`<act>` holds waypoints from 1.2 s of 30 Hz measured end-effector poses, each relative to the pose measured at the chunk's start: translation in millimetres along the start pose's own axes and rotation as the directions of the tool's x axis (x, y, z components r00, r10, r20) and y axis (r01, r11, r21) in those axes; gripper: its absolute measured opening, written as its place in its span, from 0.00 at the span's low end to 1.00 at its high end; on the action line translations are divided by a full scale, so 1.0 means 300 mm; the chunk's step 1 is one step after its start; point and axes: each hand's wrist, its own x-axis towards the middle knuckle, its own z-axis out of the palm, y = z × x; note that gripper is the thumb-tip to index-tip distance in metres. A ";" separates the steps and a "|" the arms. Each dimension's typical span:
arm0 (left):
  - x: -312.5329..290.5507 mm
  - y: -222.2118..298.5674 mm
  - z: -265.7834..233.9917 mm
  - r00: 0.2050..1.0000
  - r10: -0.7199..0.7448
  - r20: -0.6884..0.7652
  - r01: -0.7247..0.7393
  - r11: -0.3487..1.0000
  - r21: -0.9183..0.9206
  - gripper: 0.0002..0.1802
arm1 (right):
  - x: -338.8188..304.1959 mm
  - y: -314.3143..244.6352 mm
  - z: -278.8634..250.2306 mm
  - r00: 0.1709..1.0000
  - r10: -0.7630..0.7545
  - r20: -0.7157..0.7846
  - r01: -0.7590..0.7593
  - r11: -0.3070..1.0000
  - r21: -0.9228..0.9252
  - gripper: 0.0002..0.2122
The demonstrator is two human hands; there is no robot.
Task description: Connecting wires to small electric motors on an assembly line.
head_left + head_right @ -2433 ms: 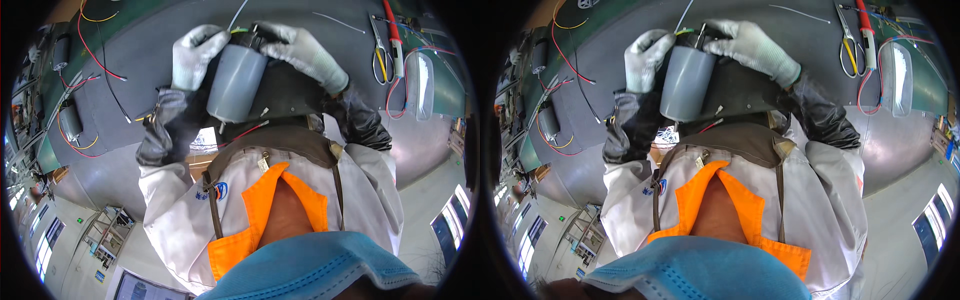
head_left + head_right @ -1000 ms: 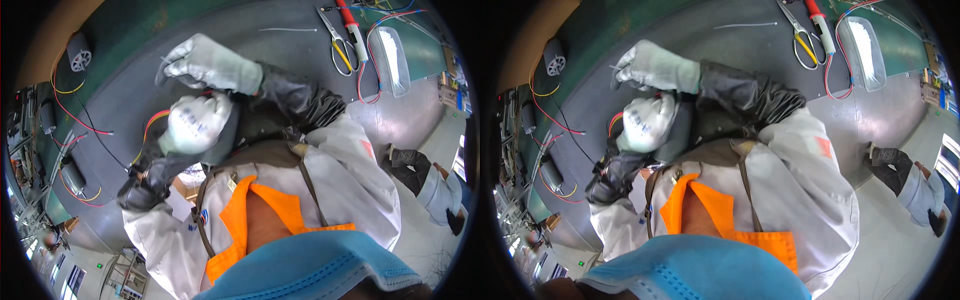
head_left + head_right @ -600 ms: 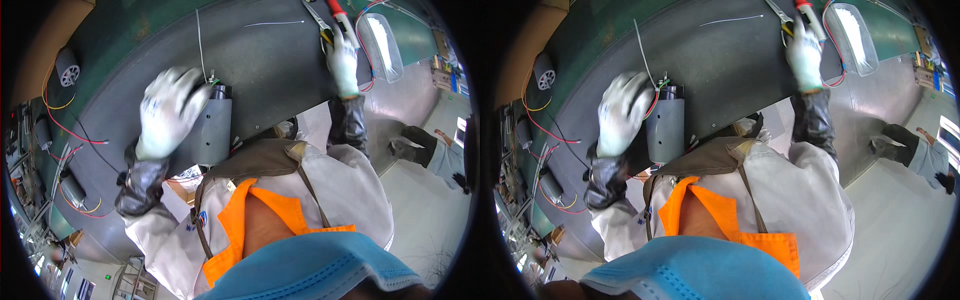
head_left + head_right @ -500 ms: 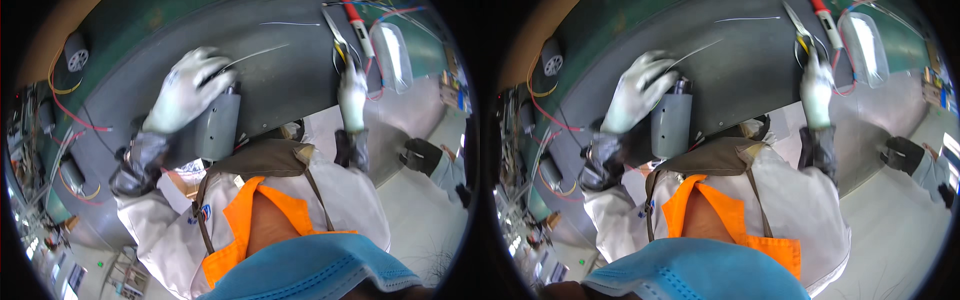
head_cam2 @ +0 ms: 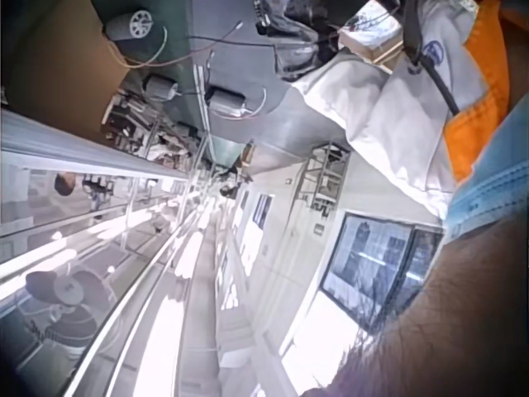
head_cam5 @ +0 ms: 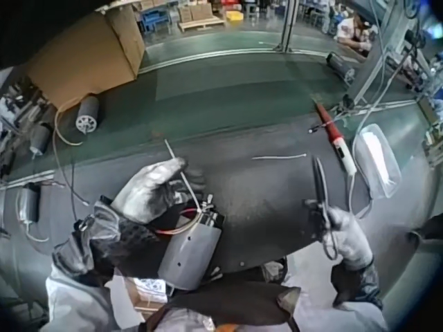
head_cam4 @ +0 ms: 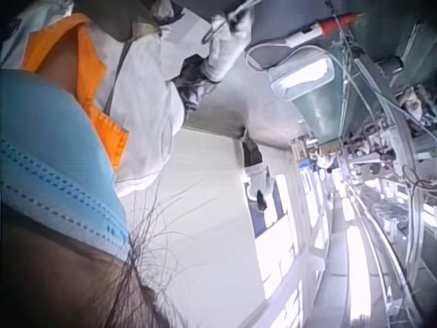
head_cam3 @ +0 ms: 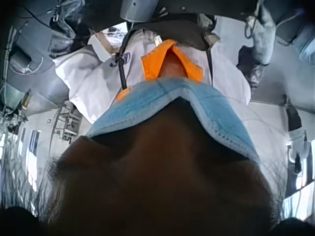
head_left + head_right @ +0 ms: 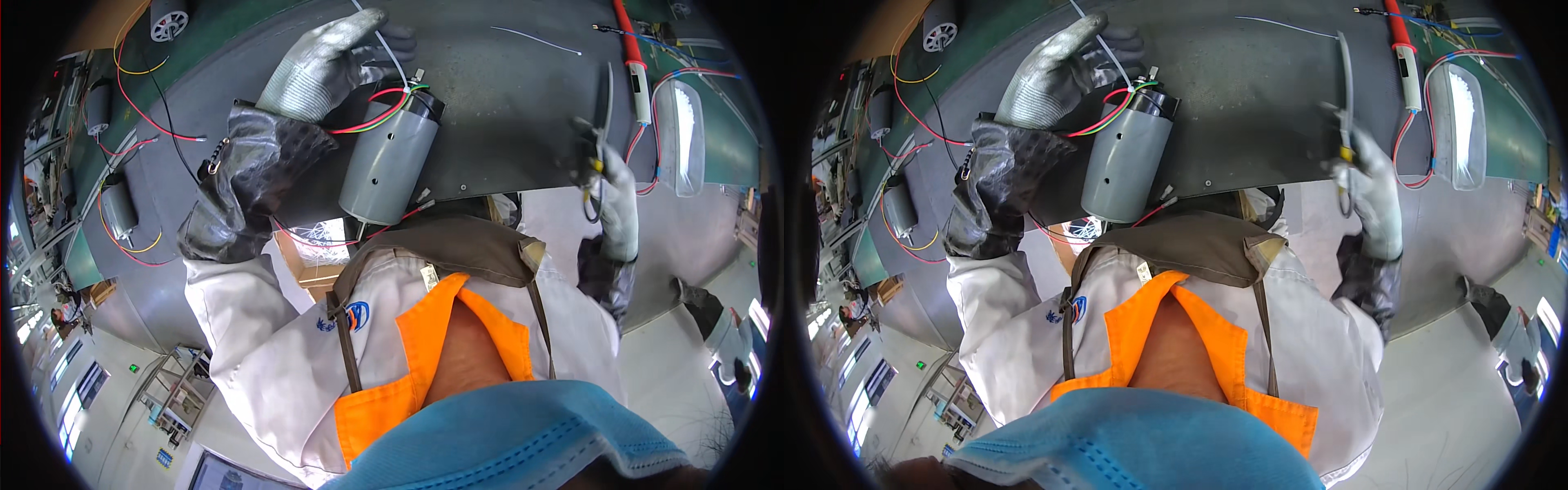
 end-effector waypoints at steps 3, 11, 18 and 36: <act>-0.015 0.093 0.188 0.992 -0.115 -0.050 0.114 0.993 -0.029 0.23 | 0.158 -0.109 0.092 0.943 0.074 0.325 0.044 0.939 -0.342 0.26; -0.010 0.131 0.232 0.962 -0.262 -0.077 0.259 0.964 -0.053 0.18 | 0.292 -0.298 0.270 0.832 -0.091 0.548 0.533 0.410 -0.740 0.33; -0.232 0.264 0.058 0.848 0.024 0.530 -0.073 0.995 0.071 0.25 | 0.302 -0.305 0.254 0.866 0.015 0.500 0.406 0.562 -0.720 0.23; -0.468 -0.108 0.329 0.907 0.390 0.158 -0.134 -0.090 0.987 0.58 | 0.418 -0.214 0.339 0.873 0.340 0.350 -0.143 0.864 -0.482 0.19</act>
